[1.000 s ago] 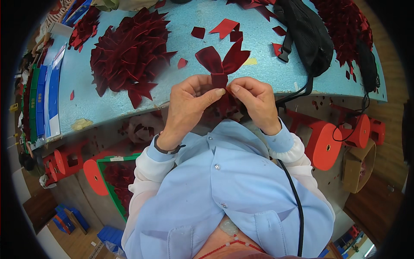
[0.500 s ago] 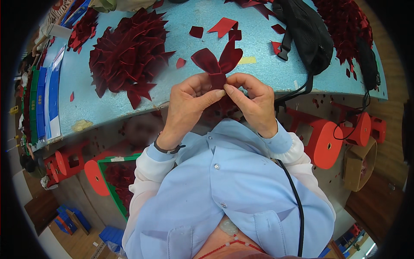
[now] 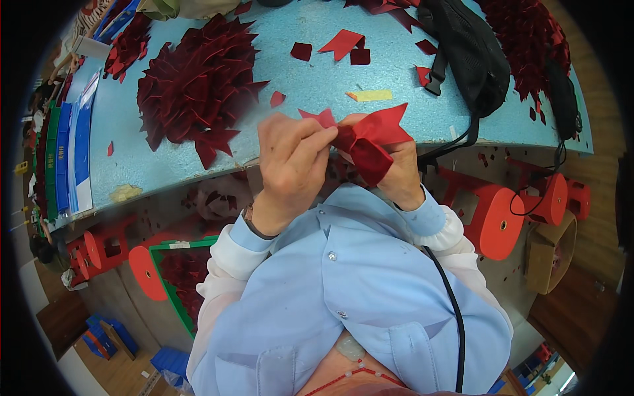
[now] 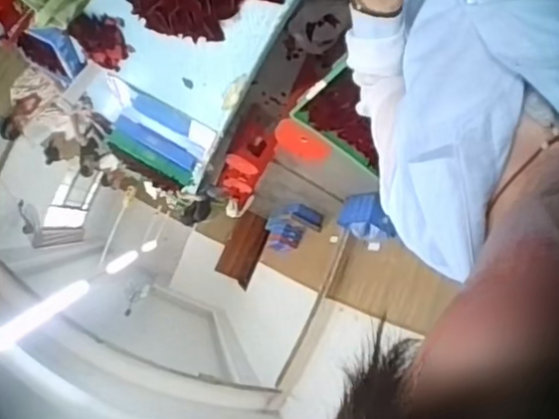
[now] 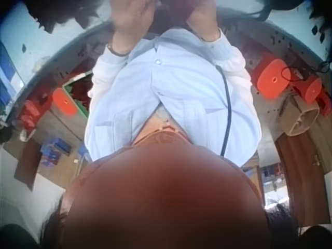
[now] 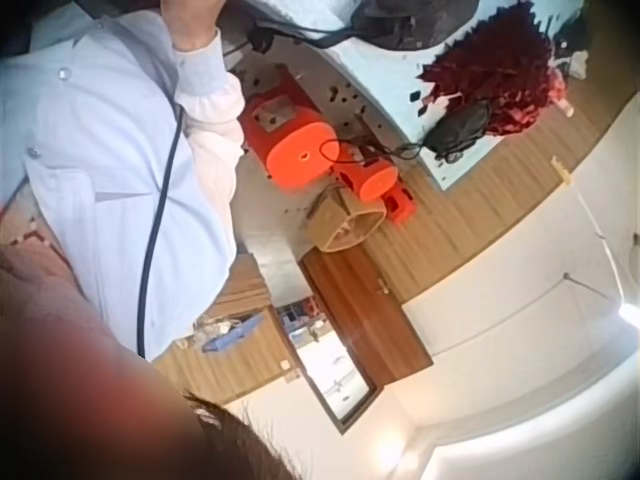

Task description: Folding and assembling small red fabric bows at a workbench.

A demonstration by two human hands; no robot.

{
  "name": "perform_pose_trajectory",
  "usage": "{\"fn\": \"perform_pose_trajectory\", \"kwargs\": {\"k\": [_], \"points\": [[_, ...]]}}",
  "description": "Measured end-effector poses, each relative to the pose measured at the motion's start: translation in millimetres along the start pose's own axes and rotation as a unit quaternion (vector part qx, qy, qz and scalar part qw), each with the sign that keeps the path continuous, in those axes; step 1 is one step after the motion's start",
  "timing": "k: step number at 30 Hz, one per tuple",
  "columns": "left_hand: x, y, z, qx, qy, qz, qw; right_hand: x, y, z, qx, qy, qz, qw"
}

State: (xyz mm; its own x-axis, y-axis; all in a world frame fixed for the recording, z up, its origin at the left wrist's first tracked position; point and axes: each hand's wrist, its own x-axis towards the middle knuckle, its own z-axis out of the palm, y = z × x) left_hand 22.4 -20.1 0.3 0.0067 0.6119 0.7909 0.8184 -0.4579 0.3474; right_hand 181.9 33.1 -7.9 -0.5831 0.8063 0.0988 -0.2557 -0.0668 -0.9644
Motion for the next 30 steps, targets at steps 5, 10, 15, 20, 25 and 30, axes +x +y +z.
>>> {"fn": "perform_pose_trajectory", "kwargs": {"k": [5,10,15,20,25,30], "points": [[4.1,3.8,-2.3,0.018,0.005,0.03,0.999,-0.9,0.1,1.8,0.064,-0.004,0.016,0.998],[4.6,5.3,-2.9,0.022,-0.001,0.032,0.999,-0.9,0.2,1.7,0.026,-0.003,-0.028,0.999],[4.4,5.5,-3.4,0.026,0.004,0.033,0.999,-0.4,-1.7,-2.1,-0.023,-0.016,-0.04,0.999],[5.3,6.7,-4.9,0.033,-0.006,0.039,0.999,-0.3,-2.4,-2.0,-0.031,-0.015,-0.052,0.998],[4.5,4.3,-4.4,-0.007,-0.016,0.009,1.0,-0.9,-3.6,-1.3,-0.031,0.025,-0.037,0.999],[2.3,0.4,-8.9,-0.397,-0.129,-0.479,0.772,4.9,-7.5,-10.6,-0.149,0.038,-0.002,0.988]]}}
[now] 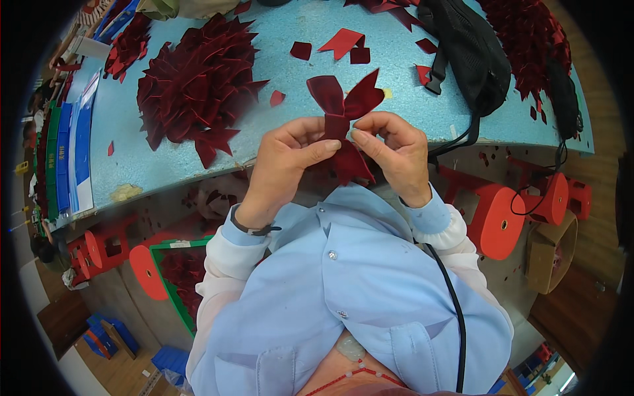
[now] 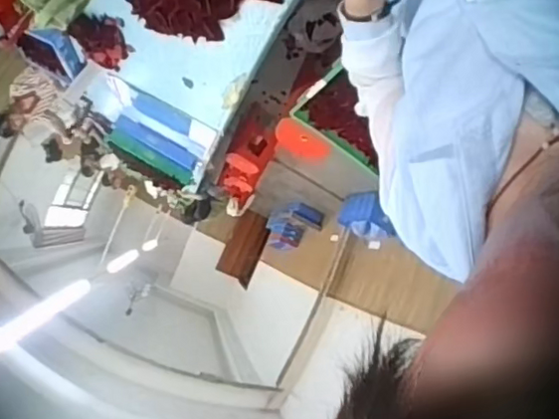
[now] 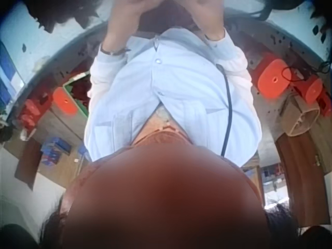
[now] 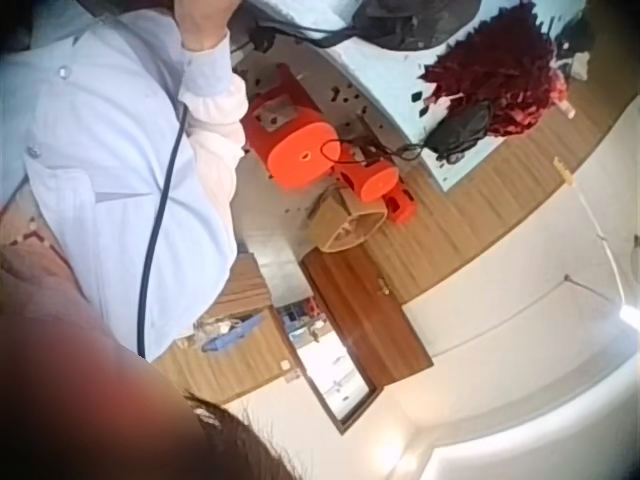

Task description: Folding and assembling small red fabric bows at a workbench.

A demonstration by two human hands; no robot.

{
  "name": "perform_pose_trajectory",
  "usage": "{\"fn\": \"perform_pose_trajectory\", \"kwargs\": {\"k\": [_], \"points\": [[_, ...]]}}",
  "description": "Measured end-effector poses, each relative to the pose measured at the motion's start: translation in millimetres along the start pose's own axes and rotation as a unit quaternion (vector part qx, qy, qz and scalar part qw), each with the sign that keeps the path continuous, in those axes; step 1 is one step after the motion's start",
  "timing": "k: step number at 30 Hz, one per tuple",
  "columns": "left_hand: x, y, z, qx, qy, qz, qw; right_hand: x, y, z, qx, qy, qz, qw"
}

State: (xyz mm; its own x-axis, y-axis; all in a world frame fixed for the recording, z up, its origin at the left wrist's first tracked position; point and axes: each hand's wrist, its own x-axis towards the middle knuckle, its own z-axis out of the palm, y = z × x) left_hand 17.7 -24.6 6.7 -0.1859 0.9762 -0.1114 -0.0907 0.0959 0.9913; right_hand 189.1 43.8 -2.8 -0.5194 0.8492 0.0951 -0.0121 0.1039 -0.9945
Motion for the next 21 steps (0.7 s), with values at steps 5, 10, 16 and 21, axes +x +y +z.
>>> {"fn": "perform_pose_trajectory", "kwargs": {"k": [5,10,16,21], "points": [[1.7,-7.4,-4.2,-0.22,-0.052,-0.102,0.969,1.2,-1.1,-0.5,0.092,-0.009,0.081,0.992],[0.9,-4.1,-0.1,-0.194,-0.073,-0.104,0.973,4.0,-2.5,3.0,0.156,0.002,0.115,0.981],[2.5,-5.7,0.3,-0.187,-0.063,-0.085,0.977,3.4,3.8,5.1,0.2,0.005,0.126,0.972],[4.1,-5.6,2.1,-0.194,-0.048,-0.094,0.975,5.6,-1.0,10.0,0.21,0.015,0.112,0.971]]}}
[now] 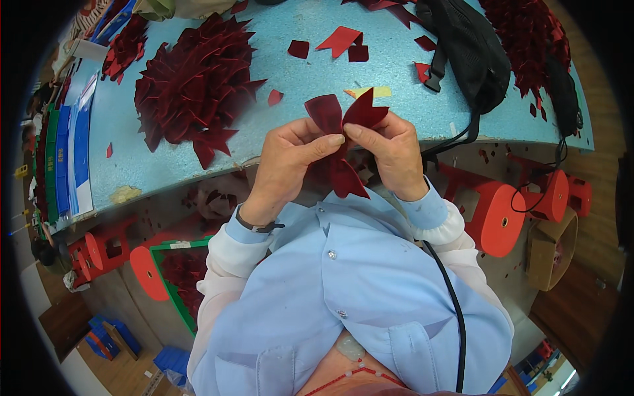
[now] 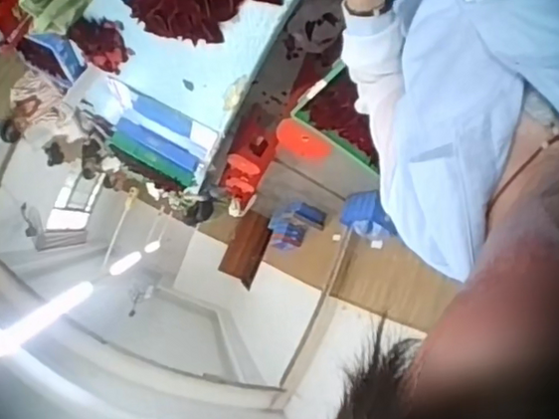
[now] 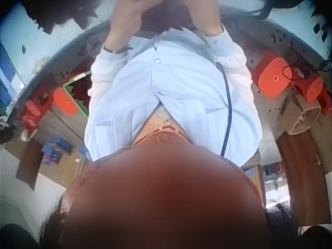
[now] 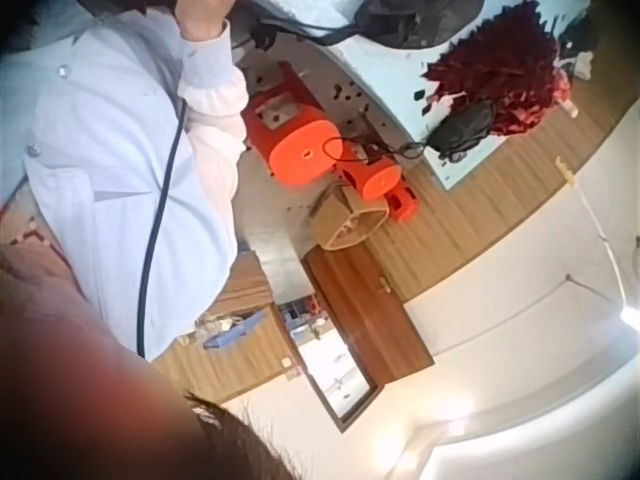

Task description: Folding and assembling small red fabric bows at a workbench.

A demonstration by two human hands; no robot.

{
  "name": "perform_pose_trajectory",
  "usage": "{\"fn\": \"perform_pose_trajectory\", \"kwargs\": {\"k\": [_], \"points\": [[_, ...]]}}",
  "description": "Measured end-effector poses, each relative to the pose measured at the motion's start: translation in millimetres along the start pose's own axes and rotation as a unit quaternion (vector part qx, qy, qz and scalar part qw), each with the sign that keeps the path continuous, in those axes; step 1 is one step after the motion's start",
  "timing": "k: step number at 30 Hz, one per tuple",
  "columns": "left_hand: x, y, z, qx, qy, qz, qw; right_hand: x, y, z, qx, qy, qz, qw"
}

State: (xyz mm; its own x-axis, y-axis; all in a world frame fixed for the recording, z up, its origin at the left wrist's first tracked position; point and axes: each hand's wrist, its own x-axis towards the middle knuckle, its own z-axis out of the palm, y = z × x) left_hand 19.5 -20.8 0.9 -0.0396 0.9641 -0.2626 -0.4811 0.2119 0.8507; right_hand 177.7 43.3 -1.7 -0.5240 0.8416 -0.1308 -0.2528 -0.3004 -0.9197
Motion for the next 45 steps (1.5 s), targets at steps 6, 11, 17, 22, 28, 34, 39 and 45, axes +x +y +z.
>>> {"fn": "perform_pose_trajectory", "kwargs": {"k": [6,11,17,22,28,34,39,45], "points": [[-1.0,-2.5,-4.3,0.01,0.014,-0.027,0.999,11.1,10.5,-12.0,-0.018,0.051,-0.041,0.998],[6.1,-5.7,-10.7,-0.02,0.039,-0.009,0.999,11.1,5.9,-13.6,0.007,0.018,0.009,1.0],[7.8,-4.7,-7.6,-0.036,0.055,0.003,0.998,0.0,-0.5,-8.1,-0.197,-0.12,0.056,0.972],[5.2,-4.1,-6.2,-0.05,0.023,-0.015,0.998,-0.4,-0.7,-8.0,-0.195,-0.106,0.025,0.975],[6.2,-9.0,-15.3,-0.012,0.015,-0.035,0.999,-0.8,7.5,-7.1,-0.165,-0.081,0.018,0.983],[6.1,-9.4,-16.9,-0.067,0.002,-0.077,0.995,-1.4,7.5,-7.8,-0.159,-0.091,0.013,0.983],[6.7,-8.1,-13.0,-0.099,-0.01,-0.092,0.991,-2.5,7.4,-10.7,-0.12,-0.109,0.016,0.987],[8.0,-9.5,-10.5,-0.138,-0.019,-0.111,0.984,-4.4,13.6,-15.5,-0.076,-0.121,0.001,0.99]]}}
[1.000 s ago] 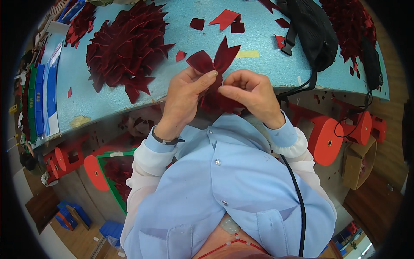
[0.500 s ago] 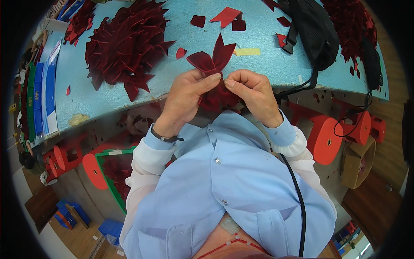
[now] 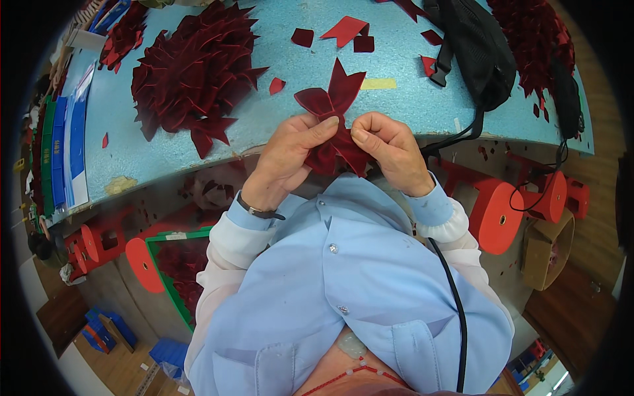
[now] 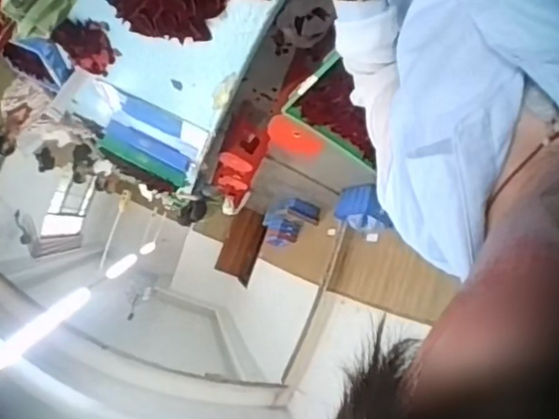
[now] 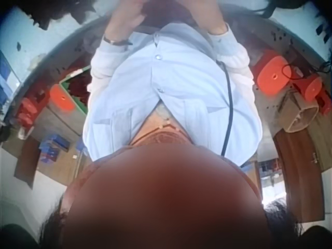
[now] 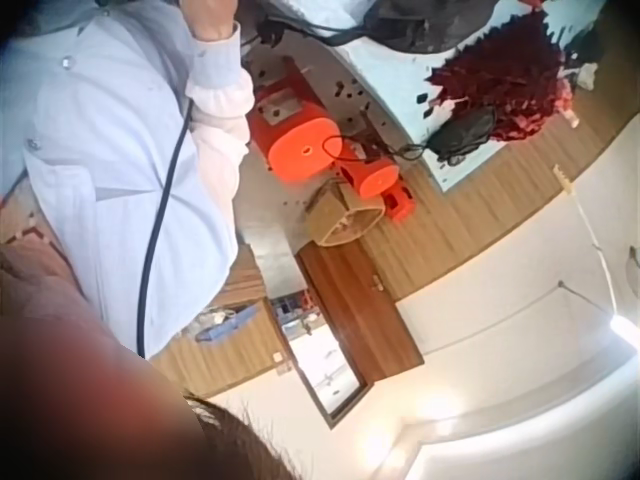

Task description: Folding and assembling small red fabric bows at a workbench.

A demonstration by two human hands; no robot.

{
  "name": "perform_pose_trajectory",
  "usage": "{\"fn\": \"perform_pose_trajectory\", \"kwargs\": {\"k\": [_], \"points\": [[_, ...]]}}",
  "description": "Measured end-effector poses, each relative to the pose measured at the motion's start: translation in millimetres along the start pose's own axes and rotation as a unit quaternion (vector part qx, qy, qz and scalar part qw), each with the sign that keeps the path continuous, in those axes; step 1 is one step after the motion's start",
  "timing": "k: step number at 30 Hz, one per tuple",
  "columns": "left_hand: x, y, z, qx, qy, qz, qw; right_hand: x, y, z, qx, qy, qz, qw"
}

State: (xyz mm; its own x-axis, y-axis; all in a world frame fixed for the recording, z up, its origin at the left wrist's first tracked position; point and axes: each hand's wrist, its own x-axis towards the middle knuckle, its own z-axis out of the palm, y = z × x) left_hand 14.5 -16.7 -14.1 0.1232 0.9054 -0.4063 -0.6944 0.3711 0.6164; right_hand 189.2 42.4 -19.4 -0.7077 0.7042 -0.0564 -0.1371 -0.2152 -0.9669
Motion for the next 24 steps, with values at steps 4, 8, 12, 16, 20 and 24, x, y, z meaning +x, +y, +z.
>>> {"fn": "perform_pose_trajectory", "kwargs": {"k": [4,8,12,16,20,24], "points": [[6.1,-1.4,-2.4,0.038,0.034,0.054,0.997,3.3,-4.5,3.6,-0.071,0.036,0.016,0.997],[2.1,-1.5,7.9,0.061,0.035,0.126,0.99,4.0,-9.8,17.1,-0.093,0.055,0.019,0.994],[4.5,-2.6,8.5,0.044,0.031,0.131,0.99,6.5,-1.8,14.1,0.006,0.089,0.025,0.996],[11.1,-2.5,0.8,0.008,0.037,0.076,0.996,10.3,7.7,14.8,0.098,0.114,0.024,0.988],[12.6,0.2,-1.3,-0.007,0.025,0.049,0.998,12.3,8.9,11.8,0.113,0.095,0.026,0.989],[14.8,0.8,-3.6,-0.002,0.02,0.036,0.999,12.9,10.6,9.5,0.14,0.084,0.038,0.986]]}}
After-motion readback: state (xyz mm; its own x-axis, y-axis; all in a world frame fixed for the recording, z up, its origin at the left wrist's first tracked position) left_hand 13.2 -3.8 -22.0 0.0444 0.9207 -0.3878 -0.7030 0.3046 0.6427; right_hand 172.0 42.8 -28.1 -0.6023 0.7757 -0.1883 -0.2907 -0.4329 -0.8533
